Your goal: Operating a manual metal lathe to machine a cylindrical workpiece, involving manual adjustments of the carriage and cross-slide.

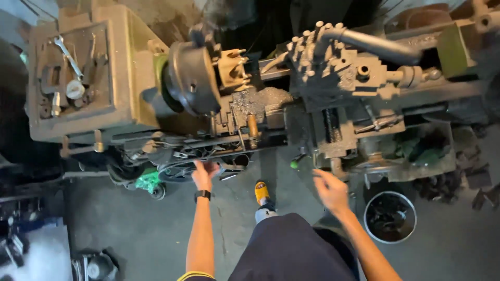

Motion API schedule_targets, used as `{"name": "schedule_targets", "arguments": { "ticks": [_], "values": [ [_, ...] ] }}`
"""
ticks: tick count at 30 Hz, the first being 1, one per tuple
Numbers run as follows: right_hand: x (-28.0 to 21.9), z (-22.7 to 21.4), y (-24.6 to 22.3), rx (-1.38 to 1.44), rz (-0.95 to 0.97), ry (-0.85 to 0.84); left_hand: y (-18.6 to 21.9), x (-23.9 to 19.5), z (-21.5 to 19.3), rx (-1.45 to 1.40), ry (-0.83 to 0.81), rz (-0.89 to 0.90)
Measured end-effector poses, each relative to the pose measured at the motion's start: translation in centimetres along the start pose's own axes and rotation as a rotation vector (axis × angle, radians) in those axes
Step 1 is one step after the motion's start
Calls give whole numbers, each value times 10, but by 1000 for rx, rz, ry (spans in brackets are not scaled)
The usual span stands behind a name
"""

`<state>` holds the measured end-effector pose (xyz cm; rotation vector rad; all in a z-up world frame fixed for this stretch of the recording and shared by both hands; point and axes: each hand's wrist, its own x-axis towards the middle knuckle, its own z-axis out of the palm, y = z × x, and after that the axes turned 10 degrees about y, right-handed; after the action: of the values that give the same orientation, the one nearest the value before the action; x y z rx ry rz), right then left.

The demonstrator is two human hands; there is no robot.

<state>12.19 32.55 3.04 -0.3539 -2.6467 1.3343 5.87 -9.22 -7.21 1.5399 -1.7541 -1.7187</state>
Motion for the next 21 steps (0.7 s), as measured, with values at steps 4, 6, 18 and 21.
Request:
{"name": "schedule_targets", "arguments": {
  "ticks": [4, 6, 18, 21],
  "values": [
    [21, -105, 128, 411, 287, 318, -52, -144, 25, 410, -224, -82],
    [28, -146, 210, 369, 401, 388, -119, -194, 26, 675, -236, -69],
    [14, -37, 491, -389, 817, -563, -234, -369, 3, 881, 18, -141],
    [14, -21, 440, -369, 837, -605, -215, -385, 24, 767, 37, -186]
  ]
}}
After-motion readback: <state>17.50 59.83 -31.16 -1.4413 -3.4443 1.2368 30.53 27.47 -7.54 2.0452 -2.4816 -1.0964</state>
